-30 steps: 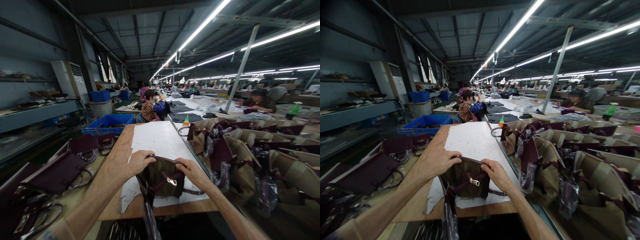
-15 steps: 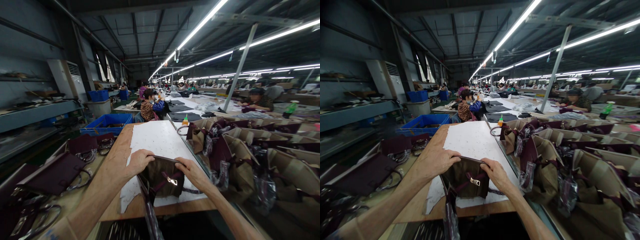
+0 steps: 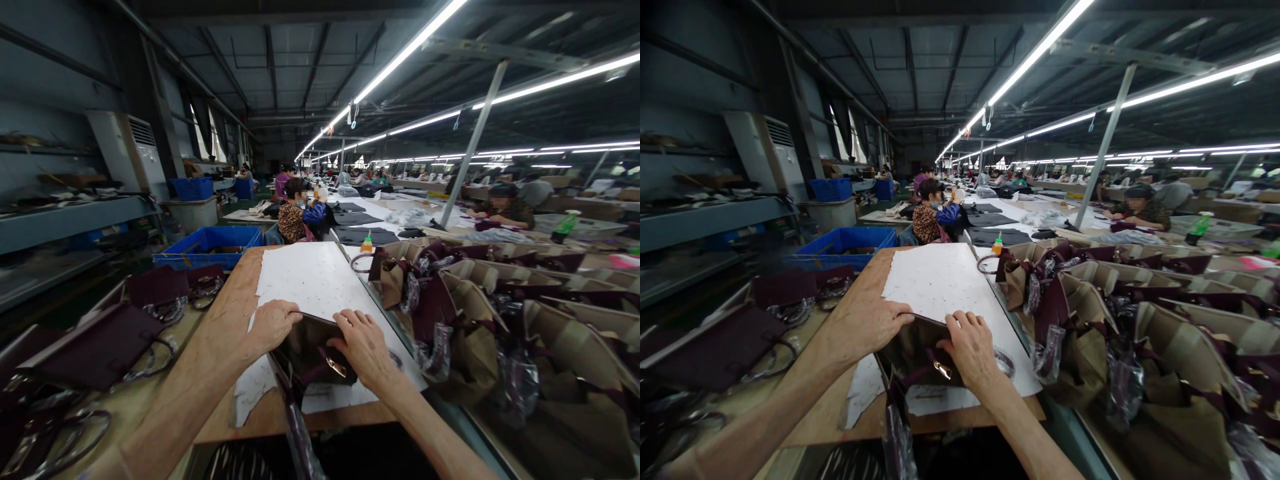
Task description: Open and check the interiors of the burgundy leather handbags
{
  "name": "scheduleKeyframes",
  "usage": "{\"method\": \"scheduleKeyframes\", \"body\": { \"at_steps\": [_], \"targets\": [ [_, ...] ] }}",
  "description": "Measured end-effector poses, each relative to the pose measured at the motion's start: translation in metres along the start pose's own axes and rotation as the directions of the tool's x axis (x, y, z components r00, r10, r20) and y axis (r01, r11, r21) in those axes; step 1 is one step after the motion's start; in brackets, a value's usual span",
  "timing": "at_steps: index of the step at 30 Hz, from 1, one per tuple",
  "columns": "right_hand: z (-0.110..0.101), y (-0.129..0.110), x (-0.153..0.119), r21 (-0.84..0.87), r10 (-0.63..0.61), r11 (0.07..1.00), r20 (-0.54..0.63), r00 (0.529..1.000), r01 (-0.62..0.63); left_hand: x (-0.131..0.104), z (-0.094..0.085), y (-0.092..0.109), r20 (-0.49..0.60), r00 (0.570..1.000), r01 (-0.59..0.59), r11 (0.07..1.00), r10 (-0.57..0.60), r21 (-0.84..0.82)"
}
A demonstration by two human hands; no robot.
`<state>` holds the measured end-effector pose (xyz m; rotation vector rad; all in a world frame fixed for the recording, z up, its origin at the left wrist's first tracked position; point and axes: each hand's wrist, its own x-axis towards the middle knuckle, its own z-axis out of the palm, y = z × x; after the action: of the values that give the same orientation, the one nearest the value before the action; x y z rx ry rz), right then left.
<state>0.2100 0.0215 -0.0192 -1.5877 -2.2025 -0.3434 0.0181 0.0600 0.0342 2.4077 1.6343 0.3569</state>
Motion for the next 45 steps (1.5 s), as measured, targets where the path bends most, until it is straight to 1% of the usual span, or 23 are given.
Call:
{"method": "scheduleKeyframes", "body": {
  "at_steps": [2,4,9,12,14,16,18,21,23,27,33,36,39,42,45],
  "targets": [
    [0.001,-0.001,0.002,-0.048,-0.031,0.998,0.018,0.999,0.032,-0.001,0.000,-0.002,0.000,1.000,0.008,1.000,-0.008,-0.015],
    [0.001,0.000,0.005,-0.051,-0.032,0.998,0.038,0.999,0.034,-0.004,-0.003,-0.002,0.005,1.000,0.005,1.000,-0.005,-0.020],
    [0.003,0.006,0.012,0.083,0.021,0.996,0.063,0.998,-0.026,-0.009,-0.014,-0.001,0.042,0.998,-0.050,0.998,0.049,0.041],
    [0.003,0.007,0.014,0.086,0.020,0.996,0.068,0.997,-0.026,-0.008,-0.013,-0.004,0.041,0.996,-0.075,0.996,0.073,0.040],
    [0.002,0.006,0.015,0.039,0.029,0.999,0.079,0.996,-0.032,-0.005,-0.009,-0.006,0.031,0.996,-0.080,0.997,0.080,0.015],
    [0.000,0.000,0.016,-0.033,0.045,0.999,0.094,0.995,-0.042,-0.002,-0.004,-0.008,0.023,0.997,-0.071,0.997,0.071,-0.005],
    [-0.001,-0.009,0.020,-0.070,0.032,0.997,0.128,0.991,-0.023,0.000,0.000,-0.008,0.020,0.999,-0.049,0.999,0.049,0.000],
    [-0.001,-0.026,0.028,-0.020,-0.028,0.999,0.194,0.981,0.033,0.001,0.002,-0.008,0.010,0.999,-0.040,0.999,0.040,0.019],
    [-0.001,-0.036,0.034,0.009,-0.045,0.999,0.220,0.974,0.044,0.000,0.002,-0.009,0.013,0.999,-0.051,0.999,0.051,-0.007],
    [-0.005,-0.044,0.042,0.038,-0.080,0.997,0.298,0.951,0.071,0.000,0.002,-0.015,0.015,0.995,-0.095,0.992,0.096,-0.079],
    [-0.006,-0.033,0.040,0.040,-0.026,0.999,0.347,0.937,0.013,0.000,0.006,-0.021,0.000,0.994,-0.111,0.986,0.112,-0.125],
    [-0.004,-0.021,0.033,0.051,0.001,0.999,0.327,0.945,-0.019,-0.001,0.005,-0.020,-0.008,0.994,-0.110,0.983,0.110,-0.147],
    [-0.004,-0.005,0.021,0.063,0.049,0.995,0.293,0.955,-0.071,-0.003,0.000,-0.015,-0.014,0.997,-0.074,0.991,0.072,-0.112],
    [-0.006,0.011,0.005,0.144,0.057,0.985,0.240,0.969,-0.093,-0.005,-0.004,-0.010,-0.020,1.000,-0.024,0.997,0.022,-0.077],
    [-0.007,0.022,-0.006,0.259,0.034,0.962,0.204,0.978,-0.088,-0.005,-0.004,-0.010,-0.003,1.000,-0.012,0.995,0.012,-0.097]
  ]
}}
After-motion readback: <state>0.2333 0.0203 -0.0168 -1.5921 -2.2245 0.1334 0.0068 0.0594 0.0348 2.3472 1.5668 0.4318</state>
